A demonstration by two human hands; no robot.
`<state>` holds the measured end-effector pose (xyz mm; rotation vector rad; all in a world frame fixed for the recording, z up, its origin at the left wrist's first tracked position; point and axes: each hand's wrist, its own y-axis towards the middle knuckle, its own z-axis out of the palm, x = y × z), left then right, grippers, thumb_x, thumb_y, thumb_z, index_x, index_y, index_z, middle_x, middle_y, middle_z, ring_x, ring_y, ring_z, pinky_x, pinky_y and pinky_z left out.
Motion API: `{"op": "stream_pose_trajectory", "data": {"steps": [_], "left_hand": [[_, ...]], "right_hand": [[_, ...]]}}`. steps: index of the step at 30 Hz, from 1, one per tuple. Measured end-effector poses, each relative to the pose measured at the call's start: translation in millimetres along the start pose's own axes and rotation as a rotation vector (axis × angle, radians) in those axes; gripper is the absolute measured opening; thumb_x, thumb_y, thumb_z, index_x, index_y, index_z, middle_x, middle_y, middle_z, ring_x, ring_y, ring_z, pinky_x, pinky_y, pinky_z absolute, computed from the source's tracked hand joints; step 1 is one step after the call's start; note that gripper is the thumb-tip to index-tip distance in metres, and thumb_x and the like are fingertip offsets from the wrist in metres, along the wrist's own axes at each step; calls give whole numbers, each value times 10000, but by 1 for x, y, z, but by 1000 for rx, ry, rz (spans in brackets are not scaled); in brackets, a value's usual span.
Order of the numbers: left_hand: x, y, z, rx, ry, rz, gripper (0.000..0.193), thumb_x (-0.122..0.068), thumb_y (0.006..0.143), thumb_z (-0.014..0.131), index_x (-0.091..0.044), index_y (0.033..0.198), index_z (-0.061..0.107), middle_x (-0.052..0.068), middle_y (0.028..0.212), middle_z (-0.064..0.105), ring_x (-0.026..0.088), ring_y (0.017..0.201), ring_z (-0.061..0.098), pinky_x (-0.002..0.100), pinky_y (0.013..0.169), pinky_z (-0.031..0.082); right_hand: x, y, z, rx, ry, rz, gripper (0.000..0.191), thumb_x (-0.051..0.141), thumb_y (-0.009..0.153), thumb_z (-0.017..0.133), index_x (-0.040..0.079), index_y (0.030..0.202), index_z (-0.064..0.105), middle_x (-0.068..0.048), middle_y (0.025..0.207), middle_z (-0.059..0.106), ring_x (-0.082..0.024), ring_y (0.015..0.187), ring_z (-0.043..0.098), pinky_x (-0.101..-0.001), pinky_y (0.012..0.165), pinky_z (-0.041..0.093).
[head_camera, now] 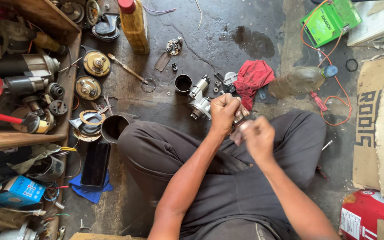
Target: The person sits on the floor and works on a disassembled electrical motor. They rotate the rotor, then use a screwdriver to scrape or clean the commutator segments. The person continues to manipulate the rotor and other small parts by hand.
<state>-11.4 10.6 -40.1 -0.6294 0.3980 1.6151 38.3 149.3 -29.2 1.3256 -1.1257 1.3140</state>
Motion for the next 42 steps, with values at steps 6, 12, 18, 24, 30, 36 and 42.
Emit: {"op": "stream_pose_trajectory", "data": {"steps": [6, 12, 18, 24, 30, 36, 42], "left_hand": [[4, 0, 0, -15, 57, -28, 389, 14, 978, 579, -94, 631, 441, 51, 564, 529, 148, 516, 560, 338, 576, 549], [5, 1, -3, -38, -44, -44, 381, 17, 963, 585, -96, 631, 437, 47, 555, 514, 165, 505, 558, 363, 581, 561], [6, 2, -5, -1, -25, 1, 378, 7, 973, 584, -92, 639, 437, 51, 568, 516, 161, 515, 555, 362, 587, 561], [5, 4, -5, -78, -9, 3, 395, 17, 958, 582, -104, 622, 416, 54, 550, 514, 167, 498, 562, 361, 565, 558], [3, 4, -6, -59, -4, 0, 393, 33, 961, 581, -86, 622, 423, 58, 570, 518, 150, 514, 541, 355, 591, 562], [-1, 4, -5, -80, 6, -6, 402, 31, 962, 565, -105, 617, 411, 42, 553, 507, 160, 500, 561, 349, 534, 535], [-5, 3, -2, -60, -90, -30, 369, 25, 956, 562, -104, 638, 428, 53, 550, 521, 185, 522, 606, 366, 581, 569]], "right_hand": [[7, 5, -9, -7, 462, 454, 46, 66, 899, 669, 68, 945, 674, -79, 846, 665, -184, 661, 695, -290, 515, 529], [-3, -10, 3, -12, -123, -12, 173, 7, 986, 628, 88, 857, 547, -100, 834, 682, -192, 691, 718, -323, 601, 593], [22, 11, 6, 21, 547, 431, 132, 67, 911, 672, 118, 859, 562, -126, 816, 677, -206, 644, 703, -315, 494, 540], [33, -7, 6, 94, -650, -467, 153, 15, 907, 687, 93, 973, 573, -139, 976, 676, -282, 822, 691, -402, 696, 577], [-4, 6, 7, 68, 276, 103, 254, 30, 1059, 663, 126, 878, 513, -114, 798, 702, -218, 648, 716, -383, 591, 590], [15, 8, -5, 66, 241, 283, 146, 107, 942, 670, 154, 958, 534, -129, 888, 687, -221, 686, 682, -316, 558, 526], [5, 9, -1, 12, -6, 193, 126, 151, 967, 614, 154, 990, 491, -168, 826, 690, -245, 583, 629, -334, 477, 489]]}}
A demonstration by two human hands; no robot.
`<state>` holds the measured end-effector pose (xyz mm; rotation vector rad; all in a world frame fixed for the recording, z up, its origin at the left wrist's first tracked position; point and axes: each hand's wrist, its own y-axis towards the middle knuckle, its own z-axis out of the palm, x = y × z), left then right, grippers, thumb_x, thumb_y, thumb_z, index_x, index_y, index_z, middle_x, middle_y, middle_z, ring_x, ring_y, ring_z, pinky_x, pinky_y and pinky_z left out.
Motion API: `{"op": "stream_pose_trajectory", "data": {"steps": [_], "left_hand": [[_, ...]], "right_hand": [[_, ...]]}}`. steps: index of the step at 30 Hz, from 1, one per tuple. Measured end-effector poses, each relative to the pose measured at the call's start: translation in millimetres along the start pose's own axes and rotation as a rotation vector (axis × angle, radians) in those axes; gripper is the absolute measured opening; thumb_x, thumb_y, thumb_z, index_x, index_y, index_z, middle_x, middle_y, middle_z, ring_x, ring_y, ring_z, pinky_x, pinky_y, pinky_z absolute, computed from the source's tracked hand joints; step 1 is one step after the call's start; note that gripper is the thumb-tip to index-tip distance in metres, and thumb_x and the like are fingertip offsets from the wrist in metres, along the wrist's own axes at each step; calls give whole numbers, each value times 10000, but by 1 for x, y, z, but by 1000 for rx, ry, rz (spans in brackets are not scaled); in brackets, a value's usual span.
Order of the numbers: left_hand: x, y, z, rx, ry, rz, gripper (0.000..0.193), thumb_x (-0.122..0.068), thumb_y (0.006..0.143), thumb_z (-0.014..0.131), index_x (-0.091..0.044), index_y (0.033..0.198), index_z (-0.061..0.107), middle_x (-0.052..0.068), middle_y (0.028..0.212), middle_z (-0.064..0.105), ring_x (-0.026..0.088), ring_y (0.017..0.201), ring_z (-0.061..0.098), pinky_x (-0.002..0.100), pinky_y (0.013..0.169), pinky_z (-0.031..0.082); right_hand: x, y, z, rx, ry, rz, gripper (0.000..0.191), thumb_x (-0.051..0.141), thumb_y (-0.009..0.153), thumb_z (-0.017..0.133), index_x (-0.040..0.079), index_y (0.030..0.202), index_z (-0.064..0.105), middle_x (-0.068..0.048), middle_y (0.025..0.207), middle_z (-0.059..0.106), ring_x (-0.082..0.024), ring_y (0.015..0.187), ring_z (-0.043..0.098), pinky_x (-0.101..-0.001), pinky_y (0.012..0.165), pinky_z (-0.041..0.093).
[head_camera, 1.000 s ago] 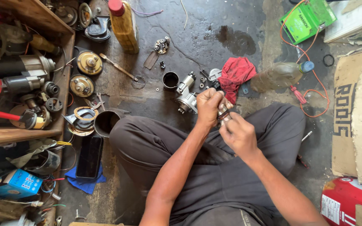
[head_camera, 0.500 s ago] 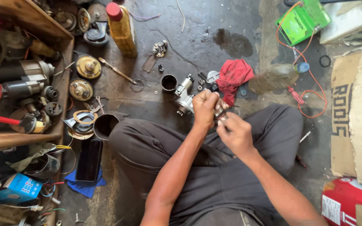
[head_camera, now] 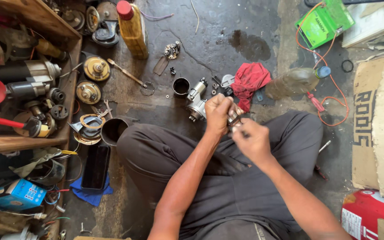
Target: The person sits on the floor and works on a disassembled electrical motor. They rotate the rotor, then use a screwdriver to scrape or clean the commutator segments. The person continues to manipulate the rotor and other small parts by hand.
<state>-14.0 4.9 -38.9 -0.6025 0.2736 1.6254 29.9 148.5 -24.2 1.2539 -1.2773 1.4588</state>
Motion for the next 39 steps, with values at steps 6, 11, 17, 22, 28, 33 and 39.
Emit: {"op": "stream_pose_trajectory", "data": {"steps": [6, 11, 17, 22, 28, 33, 39], "left_hand": [[0, -2, 5, 75, 226, 95, 335, -25, 998, 604, -90, 694, 481, 59, 638, 578, 159, 603, 609, 344, 623, 542], [4, -5, 10, 4, 176, -143, 274, -109, 1001, 649, -57, 743, 576, 39, 665, 589, 105, 591, 585, 338, 665, 600], [9, -10, 10, 32, 133, -46, 339, -41, 966, 687, -97, 687, 502, 42, 646, 601, 111, 567, 616, 314, 588, 587], [12, -10, 7, 12, 266, -16, 315, -33, 991, 659, -65, 709, 523, 46, 645, 596, 110, 573, 596, 298, 576, 552], [14, -8, 4, -12, 101, -56, 328, -25, 979, 648, -81, 697, 492, 44, 650, 593, 122, 576, 601, 312, 583, 563], [15, -6, 1, 16, 81, -53, 325, -23, 986, 639, -87, 707, 484, 41, 652, 571, 140, 593, 604, 319, 596, 553], [16, -5, 0, 21, 46, -22, 320, -20, 990, 621, -87, 710, 480, 46, 649, 564, 142, 593, 598, 337, 625, 574]], "right_hand": [[-4, 14, -13, 222, 820, 424, 136, 128, 983, 604, 96, 1100, 543, -154, 842, 695, -247, 658, 669, -313, 482, 510], [9, -4, -6, 33, -140, -348, 123, 152, 1008, 617, 150, 1038, 498, -189, 946, 697, -283, 711, 679, -379, 587, 560], [-1, -9, 4, -116, 464, 156, 108, 120, 975, 587, 132, 980, 480, -119, 782, 673, -243, 539, 648, -334, 362, 457], [4, -1, -7, 113, 588, 243, 112, 50, 962, 623, 100, 1018, 539, -160, 811, 698, -260, 612, 691, -379, 496, 569], [8, -20, -1, 13, -608, -619, 154, 28, 953, 650, 142, 1004, 561, -108, 918, 706, -212, 720, 691, -370, 675, 572], [11, 6, -5, 142, 927, 533, 131, 73, 866, 701, 78, 996, 705, -153, 799, 678, -209, 585, 662, -287, 455, 515], [14, -18, 1, -4, -693, -688, 100, 167, 1025, 626, 149, 1082, 546, -148, 1005, 698, -187, 739, 662, -310, 658, 535]]}}
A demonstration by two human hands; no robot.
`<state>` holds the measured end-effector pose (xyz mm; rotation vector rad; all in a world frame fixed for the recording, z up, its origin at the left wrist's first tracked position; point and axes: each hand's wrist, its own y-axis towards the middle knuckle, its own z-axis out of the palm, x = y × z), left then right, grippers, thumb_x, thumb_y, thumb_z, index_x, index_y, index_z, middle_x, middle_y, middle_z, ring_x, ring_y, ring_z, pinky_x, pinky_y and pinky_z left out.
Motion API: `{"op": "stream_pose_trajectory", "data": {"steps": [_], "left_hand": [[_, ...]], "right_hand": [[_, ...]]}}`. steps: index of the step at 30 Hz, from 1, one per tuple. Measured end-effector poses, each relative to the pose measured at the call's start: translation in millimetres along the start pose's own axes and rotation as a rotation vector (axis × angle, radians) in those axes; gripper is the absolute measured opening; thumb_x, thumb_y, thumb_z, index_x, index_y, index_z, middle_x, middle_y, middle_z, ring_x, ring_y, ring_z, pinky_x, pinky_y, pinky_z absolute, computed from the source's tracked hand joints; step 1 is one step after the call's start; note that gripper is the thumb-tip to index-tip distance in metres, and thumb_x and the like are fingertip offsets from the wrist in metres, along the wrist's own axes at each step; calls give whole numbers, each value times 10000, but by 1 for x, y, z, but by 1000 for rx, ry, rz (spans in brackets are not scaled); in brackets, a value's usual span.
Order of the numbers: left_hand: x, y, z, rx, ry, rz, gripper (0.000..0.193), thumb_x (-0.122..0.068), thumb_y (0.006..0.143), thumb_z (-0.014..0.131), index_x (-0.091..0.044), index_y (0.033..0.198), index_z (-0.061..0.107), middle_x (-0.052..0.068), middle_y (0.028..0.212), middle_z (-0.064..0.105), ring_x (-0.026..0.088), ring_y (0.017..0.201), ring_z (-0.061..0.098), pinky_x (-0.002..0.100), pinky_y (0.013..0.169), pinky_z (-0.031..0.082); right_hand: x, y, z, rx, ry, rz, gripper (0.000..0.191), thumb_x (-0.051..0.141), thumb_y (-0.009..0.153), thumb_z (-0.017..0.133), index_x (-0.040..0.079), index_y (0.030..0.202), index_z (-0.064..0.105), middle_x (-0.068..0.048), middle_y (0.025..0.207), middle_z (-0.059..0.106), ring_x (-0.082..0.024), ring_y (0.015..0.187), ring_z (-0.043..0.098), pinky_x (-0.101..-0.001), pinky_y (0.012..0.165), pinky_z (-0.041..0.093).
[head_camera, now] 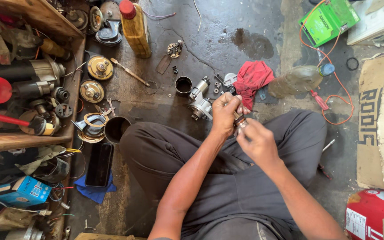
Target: The person sits on the floor and works on a disassembled electrical motor. They rotate the rotor, then use a screwdriver to scrape or clean the commutator segments. The person continues to manipulate the rotor and other small parts by hand.
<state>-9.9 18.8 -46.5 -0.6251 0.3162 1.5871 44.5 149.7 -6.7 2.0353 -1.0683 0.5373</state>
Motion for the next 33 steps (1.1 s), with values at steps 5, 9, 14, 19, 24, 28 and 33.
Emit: {"op": "stream_pose_trajectory", "data": {"steps": [5, 9, 14, 19, 24, 28, 33], "left_hand": [[0, 1, -1, 24, -12, -25, 326, -22, 1001, 623, -87, 717, 477, 41, 645, 552, 134, 599, 584, 352, 647, 585], [0, 2, -2, 0, 97, -1, 331, -15, 991, 624, -86, 705, 474, 37, 651, 553, 138, 596, 590, 339, 619, 563], [2, 2, -3, -25, -1, -33, 333, -13, 978, 618, -95, 693, 467, 45, 629, 560, 153, 573, 604, 335, 609, 563], [5, 1, -3, -8, 46, -41, 321, -7, 976, 627, -77, 692, 495, 44, 639, 562, 148, 589, 604, 338, 613, 565], [8, 1, -4, -21, 86, -8, 330, -18, 984, 630, -69, 683, 506, 47, 645, 572, 137, 584, 596, 327, 609, 564], [9, 1, -4, -28, 121, 21, 339, -15, 984, 633, -74, 681, 495, 56, 647, 580, 135, 583, 587, 329, 608, 567], [8, 0, -5, 0, 60, -13, 324, -4, 982, 632, -76, 698, 494, 53, 660, 577, 133, 604, 586, 335, 637, 574]], "right_hand": [[-22, 2, 6, -97, 1148, 1106, 153, 151, 883, 594, 141, 988, 484, -170, 741, 697, -225, 461, 602, -326, 357, 450], [-41, 0, 8, 45, 1588, 999, 198, 56, 951, 660, 71, 1123, 564, -213, 854, 716, -254, 612, 692, -341, 507, 564], [-27, -19, 12, -26, 509, 388, 148, 58, 983, 664, 121, 1007, 531, -151, 973, 706, -245, 722, 697, -391, 613, 585], [-21, -4, 5, -87, 1055, 816, 106, 86, 894, 691, 109, 975, 628, -101, 924, 666, -212, 705, 675, -319, 538, 516], [-9, 9, -4, 16, 1075, 900, 86, 83, 865, 698, 100, 950, 699, -122, 854, 660, -215, 653, 634, -339, 568, 527], [5, -3, 0, 39, -135, 11, 94, 40, 926, 703, 47, 919, 609, -166, 1027, 672, -269, 794, 641, -384, 693, 550], [4, 2, 11, -72, 699, 642, 108, 33, 945, 654, 93, 872, 603, -117, 820, 690, -185, 653, 668, -334, 578, 556]]}}
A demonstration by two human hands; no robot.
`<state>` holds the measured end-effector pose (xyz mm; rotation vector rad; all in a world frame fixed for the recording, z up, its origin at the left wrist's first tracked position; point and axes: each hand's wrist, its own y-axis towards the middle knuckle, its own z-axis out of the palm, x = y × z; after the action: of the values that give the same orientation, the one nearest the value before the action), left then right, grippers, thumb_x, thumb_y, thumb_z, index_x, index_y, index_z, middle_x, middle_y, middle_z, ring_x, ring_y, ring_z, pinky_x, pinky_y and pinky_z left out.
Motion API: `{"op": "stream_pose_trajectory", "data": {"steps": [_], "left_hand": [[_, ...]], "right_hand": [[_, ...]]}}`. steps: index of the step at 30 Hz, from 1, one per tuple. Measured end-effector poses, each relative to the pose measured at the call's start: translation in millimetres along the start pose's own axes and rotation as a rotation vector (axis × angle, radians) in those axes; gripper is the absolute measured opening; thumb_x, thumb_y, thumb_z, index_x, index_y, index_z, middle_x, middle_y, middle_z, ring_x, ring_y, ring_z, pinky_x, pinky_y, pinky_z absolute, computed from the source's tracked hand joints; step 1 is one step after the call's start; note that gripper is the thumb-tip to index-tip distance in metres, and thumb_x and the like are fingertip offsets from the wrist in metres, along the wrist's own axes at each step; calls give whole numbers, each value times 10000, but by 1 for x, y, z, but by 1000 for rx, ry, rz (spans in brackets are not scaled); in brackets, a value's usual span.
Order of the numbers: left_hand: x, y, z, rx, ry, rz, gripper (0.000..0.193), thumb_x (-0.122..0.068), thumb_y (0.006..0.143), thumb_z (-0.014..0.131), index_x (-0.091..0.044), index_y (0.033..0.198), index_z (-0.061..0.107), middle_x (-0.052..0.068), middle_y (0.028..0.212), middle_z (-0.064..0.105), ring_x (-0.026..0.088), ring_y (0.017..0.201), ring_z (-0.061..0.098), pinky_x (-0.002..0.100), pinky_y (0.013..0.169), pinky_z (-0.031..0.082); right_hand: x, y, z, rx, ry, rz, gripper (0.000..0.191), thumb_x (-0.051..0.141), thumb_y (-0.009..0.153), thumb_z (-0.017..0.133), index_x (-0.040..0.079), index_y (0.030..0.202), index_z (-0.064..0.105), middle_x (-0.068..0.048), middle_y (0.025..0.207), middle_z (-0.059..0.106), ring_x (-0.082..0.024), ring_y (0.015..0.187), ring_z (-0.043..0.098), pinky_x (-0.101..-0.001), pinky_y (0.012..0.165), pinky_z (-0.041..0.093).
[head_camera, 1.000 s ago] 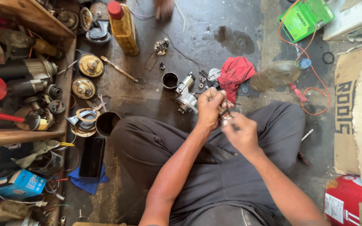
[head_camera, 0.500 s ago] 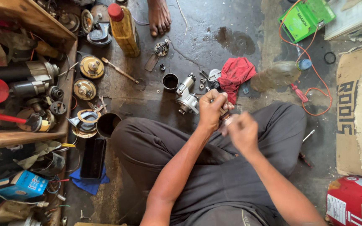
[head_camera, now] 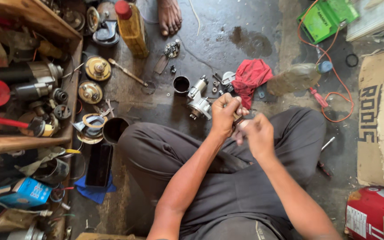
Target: The person sits on the floor and works on a disassembled electrical motor. They rotate the rotor, then use a screwdriver to scrape or clean the commutator segments. The person continues to manipulate the rotor and other small parts by hand.
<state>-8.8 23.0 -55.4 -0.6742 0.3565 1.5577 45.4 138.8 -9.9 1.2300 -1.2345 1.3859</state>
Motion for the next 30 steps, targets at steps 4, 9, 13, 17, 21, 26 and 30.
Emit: {"op": "stream_pose_trajectory", "data": {"steps": [4, 9, 13, 17, 21, 26, 30], "left_hand": [[-1, 0, 0, 8, -33, -22, 342, -8, 987, 631, -90, 694, 474, 45, 650, 562, 138, 595, 588, 330, 625, 561], [-2, 0, 0, -23, -41, -23, 338, -25, 985, 629, -82, 685, 483, 53, 641, 565, 151, 586, 598, 333, 618, 565], [-3, -1, 1, 12, -91, -17, 332, -20, 985, 636, -84, 694, 490, 41, 647, 557, 134, 595, 587, 334, 633, 575], [-5, -1, 1, 25, -57, -18, 328, -20, 996, 636, -85, 709, 491, 41, 664, 561, 140, 620, 598, 309, 621, 534], [-7, 0, 1, 20, -73, 1, 330, -31, 986, 627, -92, 694, 486, 43, 643, 557, 151, 606, 607, 337, 630, 564], [-8, 0, 0, 52, -110, 6, 318, -32, 977, 634, -88, 697, 494, 48, 640, 562, 151, 604, 601, 353, 660, 589], [-9, 1, 1, 29, -107, -4, 335, -27, 990, 644, -94, 702, 487, 40, 651, 553, 155, 616, 606, 339, 637, 555]], "right_hand": [[17, 14, -6, 49, 531, 460, 62, 99, 827, 663, 128, 875, 637, -139, 752, 684, -202, 543, 652, -334, 460, 524], [19, -4, -4, 64, -822, -743, 163, 65, 932, 676, 112, 1028, 552, -168, 992, 659, -328, 823, 671, -396, 707, 554], [-2, 9, -9, 49, -142, -156, 189, 69, 1003, 671, 117, 953, 495, -166, 831, 673, -285, 656, 651, -391, 562, 532], [-11, 30, -25, 242, 969, 694, 177, 72, 886, 683, 84, 1049, 616, -117, 808, 668, -234, 651, 693, -319, 498, 544], [-12, 19, -15, -28, 202, 215, 101, 96, 929, 621, 79, 953, 525, -107, 872, 676, -249, 663, 696, -396, 535, 578], [-6, 4, -7, 37, -626, -556, 99, 83, 941, 667, 88, 972, 574, -83, 952, 665, -202, 668, 627, -356, 609, 531], [-2, 29, -17, 129, 884, 690, 81, 96, 850, 702, 106, 913, 652, -67, 796, 643, -168, 605, 621, -244, 421, 459]]}}
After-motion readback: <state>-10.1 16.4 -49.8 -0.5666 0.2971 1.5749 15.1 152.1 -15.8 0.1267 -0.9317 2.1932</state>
